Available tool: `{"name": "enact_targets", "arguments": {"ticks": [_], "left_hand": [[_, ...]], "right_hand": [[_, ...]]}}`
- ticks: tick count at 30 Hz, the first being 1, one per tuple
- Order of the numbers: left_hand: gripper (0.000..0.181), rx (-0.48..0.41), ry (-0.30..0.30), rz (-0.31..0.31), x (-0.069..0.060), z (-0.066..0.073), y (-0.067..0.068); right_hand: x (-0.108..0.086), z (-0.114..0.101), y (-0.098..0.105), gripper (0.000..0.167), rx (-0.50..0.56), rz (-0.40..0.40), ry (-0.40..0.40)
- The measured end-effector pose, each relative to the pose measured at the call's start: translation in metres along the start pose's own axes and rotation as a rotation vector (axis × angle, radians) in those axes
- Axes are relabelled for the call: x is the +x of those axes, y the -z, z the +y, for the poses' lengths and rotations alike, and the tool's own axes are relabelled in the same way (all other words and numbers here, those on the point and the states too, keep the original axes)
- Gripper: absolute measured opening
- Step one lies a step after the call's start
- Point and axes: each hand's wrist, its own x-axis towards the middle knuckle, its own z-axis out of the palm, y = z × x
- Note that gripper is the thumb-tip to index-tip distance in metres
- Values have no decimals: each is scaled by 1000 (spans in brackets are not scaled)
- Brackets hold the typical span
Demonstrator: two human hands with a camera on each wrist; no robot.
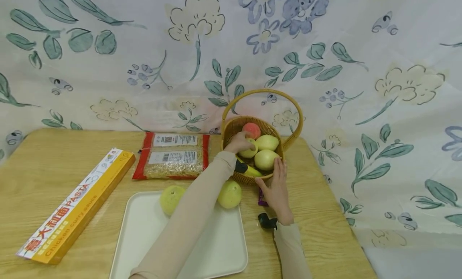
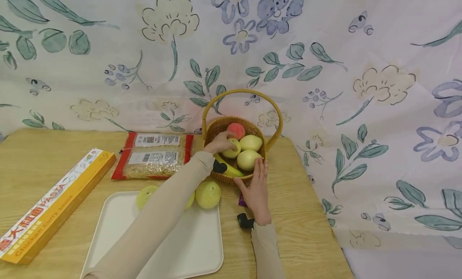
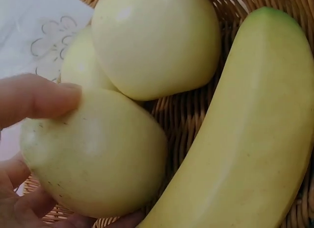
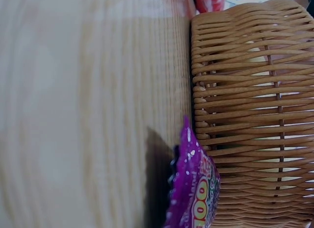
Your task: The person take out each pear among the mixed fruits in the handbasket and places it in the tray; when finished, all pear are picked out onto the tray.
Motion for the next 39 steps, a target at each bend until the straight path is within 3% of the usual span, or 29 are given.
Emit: {"name": "enact_targets", "arguments": {"ticks": [6,15,30,39], "left_hand": [[57,13,-3,46,-7,7,4],[52,-8,-36,47,-20,16,6],[41,-45,-100,89,-46,18,14],[41,-99,-66,127,-67,24,21]], "right_hand": [[-1,2,-3,93,9,7,4],[0,4,1,93,6,25,30],[0,1,3,92,13,-5,30],[0,1,1,92,3,-5,37]]}}
